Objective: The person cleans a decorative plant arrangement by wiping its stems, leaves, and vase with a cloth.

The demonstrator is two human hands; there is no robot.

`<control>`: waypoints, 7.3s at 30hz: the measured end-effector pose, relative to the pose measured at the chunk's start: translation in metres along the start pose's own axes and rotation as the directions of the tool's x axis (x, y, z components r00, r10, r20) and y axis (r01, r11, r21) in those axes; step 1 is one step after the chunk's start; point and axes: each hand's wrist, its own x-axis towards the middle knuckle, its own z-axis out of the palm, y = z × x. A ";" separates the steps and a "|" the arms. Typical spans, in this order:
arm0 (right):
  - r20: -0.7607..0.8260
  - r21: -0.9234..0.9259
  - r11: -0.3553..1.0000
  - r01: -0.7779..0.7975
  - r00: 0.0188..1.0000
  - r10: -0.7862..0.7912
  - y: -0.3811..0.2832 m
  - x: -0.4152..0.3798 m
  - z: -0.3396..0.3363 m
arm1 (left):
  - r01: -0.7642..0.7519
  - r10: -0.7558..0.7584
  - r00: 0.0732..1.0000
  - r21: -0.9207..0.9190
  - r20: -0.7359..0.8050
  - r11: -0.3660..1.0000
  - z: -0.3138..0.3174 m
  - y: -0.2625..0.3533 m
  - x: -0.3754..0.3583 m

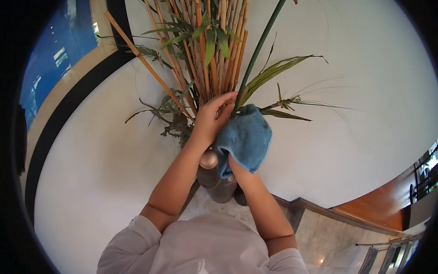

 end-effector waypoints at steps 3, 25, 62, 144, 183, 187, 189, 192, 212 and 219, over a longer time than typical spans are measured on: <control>0.029 -0.165 0.984 0.070 0.997 -0.066 -0.004 0.010 -0.003 | 0.043 -0.039 0.998 -0.102 0.043 0.994 -0.003 -0.002 -0.003; 0.123 -0.292 0.956 0.021 0.992 0.016 0.033 -0.029 0.018 | 0.229 -0.095 0.964 -0.602 0.246 0.765 -0.009 -0.018 -0.020; -0.148 -0.350 0.929 0.123 0.972 -0.184 0.025 0.085 0.035 | 0.143 -0.070 0.969 -0.305 0.238 0.941 -0.013 -0.033 -0.036; 0.367 -0.426 0.890 0.163 0.930 0.005 0.095 -0.089 0.036 | 0.285 -0.265 0.943 -0.076 0.200 0.956 -0.017 -0.051 -0.052; 0.598 -0.092 0.975 -0.200 0.772 0.215 0.067 -0.112 0.024 | 0.175 -0.197 0.979 0.730 -0.056 0.661 -0.024 -0.129 -0.170; 0.640 -0.144 0.986 0.089 0.768 0.024 0.096 -0.141 0.056 | 0.211 -0.243 0.968 0.736 -0.065 0.644 -0.019 -0.131 -0.167; 0.671 -0.378 0.921 0.093 0.713 0.204 0.092 -0.147 0.057 | 0.230 -0.282 0.958 0.736 -0.056 0.637 -0.019 -0.134 -0.166; 0.627 -0.563 0.826 0.021 0.661 0.411 0.077 -0.138 0.069 | 0.250 -0.324 0.945 0.746 -0.049 0.617 -0.020 -0.139 -0.164; 0.716 -0.443 0.895 0.057 0.624 0.314 0.105 -0.161 0.072 | 0.232 -0.225 0.969 0.710 -0.105 0.665 -0.018 -0.149 -0.161; 0.543 0.095 0.924 -0.370 0.797 0.264 0.096 -0.133 0.037 | 0.243 -0.287 0.957 0.687 -0.052 0.684 -0.024 -0.145 -0.159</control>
